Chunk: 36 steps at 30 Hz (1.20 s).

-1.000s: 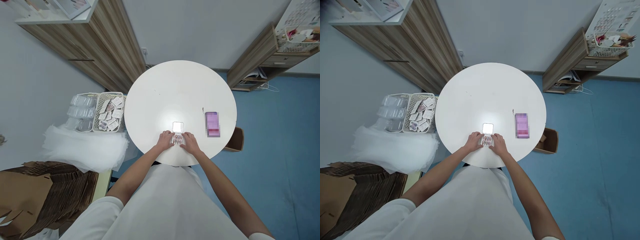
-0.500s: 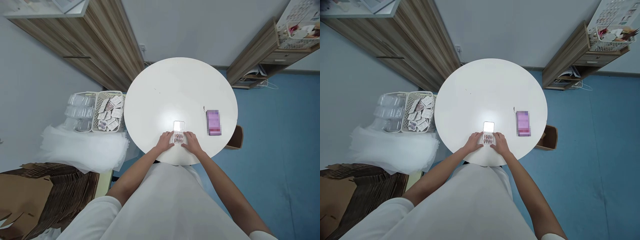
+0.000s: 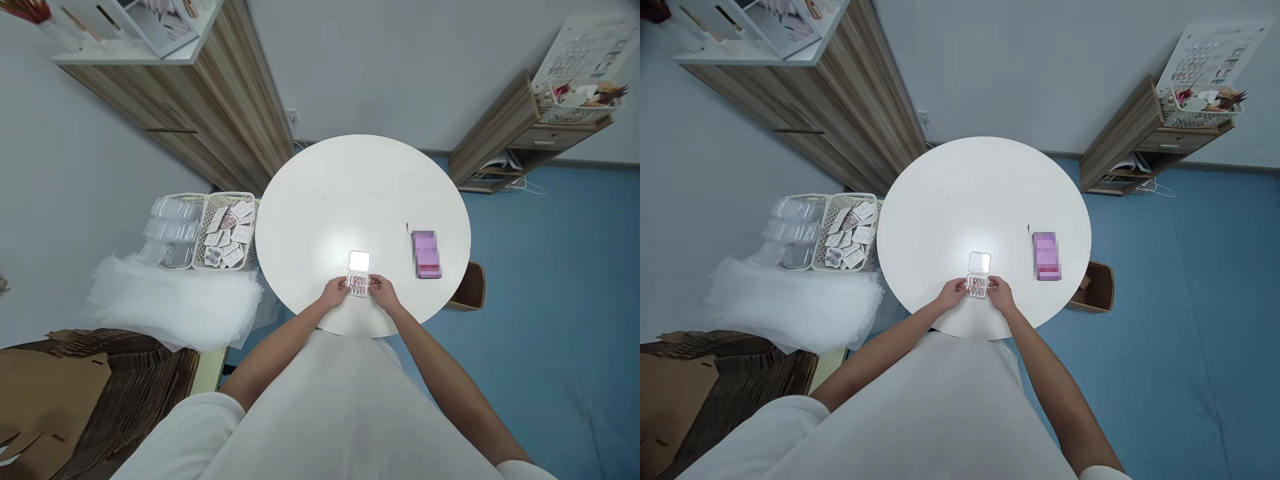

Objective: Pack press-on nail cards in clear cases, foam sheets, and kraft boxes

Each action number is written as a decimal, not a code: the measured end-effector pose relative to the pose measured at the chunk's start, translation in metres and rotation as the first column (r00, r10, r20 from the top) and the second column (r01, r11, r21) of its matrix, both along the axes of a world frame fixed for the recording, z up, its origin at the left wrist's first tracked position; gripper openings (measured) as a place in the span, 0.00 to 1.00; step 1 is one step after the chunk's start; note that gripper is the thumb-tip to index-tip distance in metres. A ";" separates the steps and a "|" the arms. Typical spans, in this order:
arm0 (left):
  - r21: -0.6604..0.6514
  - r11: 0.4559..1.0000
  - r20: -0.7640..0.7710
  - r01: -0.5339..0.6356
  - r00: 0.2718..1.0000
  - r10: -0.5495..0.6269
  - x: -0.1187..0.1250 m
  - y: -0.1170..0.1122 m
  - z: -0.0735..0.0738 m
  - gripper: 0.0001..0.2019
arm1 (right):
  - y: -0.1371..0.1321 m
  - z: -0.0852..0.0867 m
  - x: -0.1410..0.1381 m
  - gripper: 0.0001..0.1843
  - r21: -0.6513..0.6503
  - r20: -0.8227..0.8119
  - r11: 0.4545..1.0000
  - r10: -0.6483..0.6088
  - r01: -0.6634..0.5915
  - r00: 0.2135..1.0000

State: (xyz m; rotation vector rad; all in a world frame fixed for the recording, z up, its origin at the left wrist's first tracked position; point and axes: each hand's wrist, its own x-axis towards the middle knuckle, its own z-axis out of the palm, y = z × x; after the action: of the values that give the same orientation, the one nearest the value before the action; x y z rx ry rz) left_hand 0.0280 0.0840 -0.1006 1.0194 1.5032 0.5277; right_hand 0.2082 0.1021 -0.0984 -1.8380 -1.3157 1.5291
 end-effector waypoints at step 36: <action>-0.216 0.967 0.610 -0.133 0.755 0.240 -0.017 -0.001 0.100 0.21 | 0.023 0.097 0.010 0.16 -0.023 -0.589 0.998 0.031 -0.055 0.807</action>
State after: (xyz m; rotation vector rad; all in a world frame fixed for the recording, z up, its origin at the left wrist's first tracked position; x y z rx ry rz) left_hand 0.0110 0.0829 -0.0003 0.4788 1.0114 0.7892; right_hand 0.2182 0.1247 -0.0010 -1.1859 -1.0254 1.9474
